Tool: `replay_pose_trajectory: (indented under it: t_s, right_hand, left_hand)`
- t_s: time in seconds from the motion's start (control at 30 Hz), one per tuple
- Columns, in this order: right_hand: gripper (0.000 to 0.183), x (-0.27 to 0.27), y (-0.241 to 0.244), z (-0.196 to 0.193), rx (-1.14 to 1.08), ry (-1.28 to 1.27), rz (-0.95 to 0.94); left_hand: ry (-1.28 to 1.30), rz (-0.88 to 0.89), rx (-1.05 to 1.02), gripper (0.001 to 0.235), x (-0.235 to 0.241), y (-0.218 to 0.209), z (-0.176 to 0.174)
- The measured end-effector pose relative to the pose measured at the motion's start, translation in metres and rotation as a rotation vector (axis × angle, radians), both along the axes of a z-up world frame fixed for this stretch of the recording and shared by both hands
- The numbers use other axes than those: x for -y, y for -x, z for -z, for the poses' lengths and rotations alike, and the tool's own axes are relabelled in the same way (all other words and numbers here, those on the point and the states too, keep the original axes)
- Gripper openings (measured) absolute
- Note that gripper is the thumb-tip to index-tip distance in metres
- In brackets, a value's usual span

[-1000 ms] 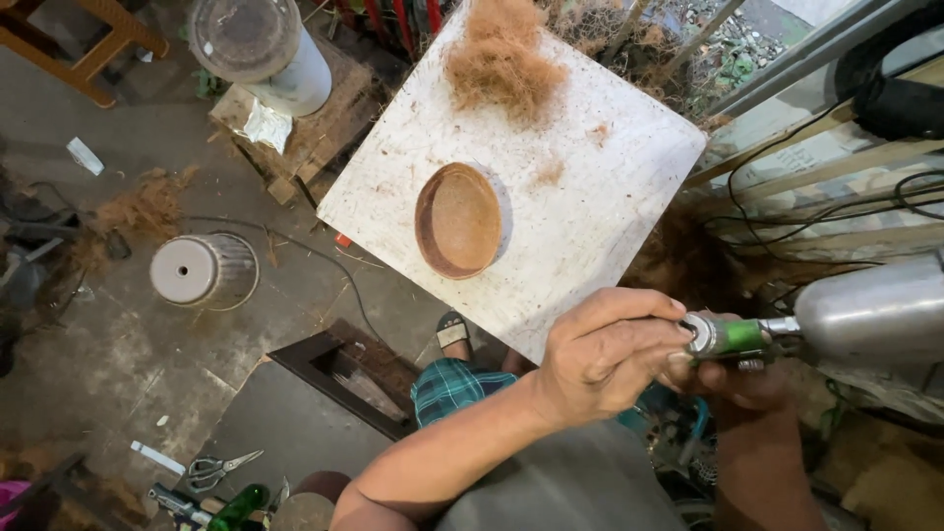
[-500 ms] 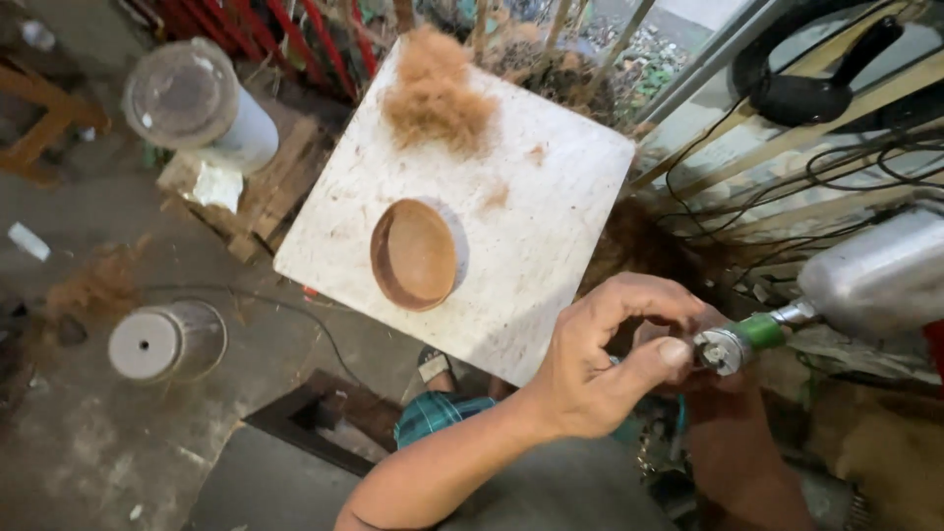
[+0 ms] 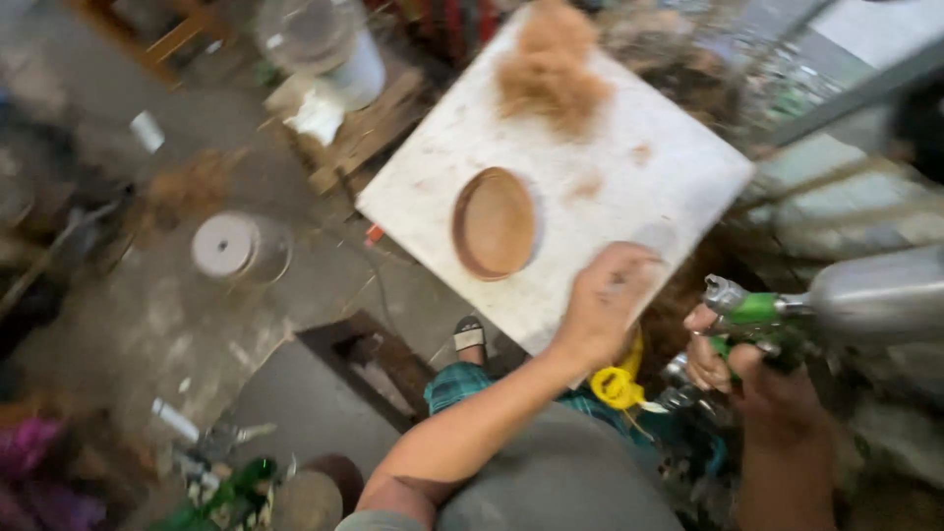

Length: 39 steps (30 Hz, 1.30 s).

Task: The person picks up a round cork-like object, places it on a table, and uses a green spray gun connected to a yellow hose to apply a white coating to both sides. The person refills the spray gun from a bucket and continues spraying the object.

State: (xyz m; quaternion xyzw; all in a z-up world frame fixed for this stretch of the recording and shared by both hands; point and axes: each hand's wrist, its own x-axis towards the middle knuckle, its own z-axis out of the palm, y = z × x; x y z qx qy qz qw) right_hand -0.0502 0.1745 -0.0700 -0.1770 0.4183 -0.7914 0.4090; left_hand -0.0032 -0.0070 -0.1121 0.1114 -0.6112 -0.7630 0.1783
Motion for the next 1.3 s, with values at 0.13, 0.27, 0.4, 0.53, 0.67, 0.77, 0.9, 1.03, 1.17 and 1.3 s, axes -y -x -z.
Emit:
replay_pose_trajectory:
  t_s: [0.13, 0.27, 0.4, 0.53, 0.67, 0.77, 0.9, 1.03, 1.17, 1.3]
  right_hand:
    - [0.031, 0.013, 0.004, 0.034, -0.198, -0.388, 0.056]
    - [0.017, 0.032, -0.009, 0.046, -0.104, -0.690, 0.061]
    - [0.020, 0.039, -0.013, 0.055, -0.146, -0.694, -0.048]
    - [0.019, 0.041, -0.018, 0.066, -0.081, -0.739, -0.030]
    - [0.020, 0.043, -0.020, 0.076, -0.013, -0.867, 0.055]
    - [0.023, 0.046, -0.016, 0.079, -0.041, -0.832, 0.000]
    - [0.023, 0.048, -0.016, 0.078, -0.026, -0.851, 0.027]
    - [0.021, 0.069, -0.015, 0.053, -0.171, -1.051, 0.004]
    - [0.033, 0.078, -0.019, 0.065, -0.199, -0.973, 0.085]
    - [0.036, 0.088, -0.021, 0.101, -0.198, -0.969, 0.093]
  left_hand:
    - [0.100, -0.597, 0.347, 0.041, 0.074, -0.025, 0.180]
    - [-0.004, -0.666, 0.912, 0.093, 0.119, -0.063, 0.246]
    - [0.064, -0.436, 1.087, 0.091, 0.118, -0.060, 0.209]
    - [0.114, -0.473, 1.001, 0.078, 0.112, -0.053, 0.225]
    - [-0.023, -0.513, 0.787, 0.068, 0.107, -0.045, 0.230]
    - [-0.168, -0.534, 0.817, 0.068, 0.109, -0.040, 0.188]
    - [-0.301, -0.623, 0.673, 0.080, 0.110, -0.036, 0.176]
    - [-0.260, -0.534, 0.583, 0.102, 0.117, -0.035, 0.188]
    - [-0.031, -0.433, 0.466, 0.103, 0.124, -0.061, 0.103]
    - [0.092, -0.436, 0.438, 0.106, 0.130, -0.073, 0.127]
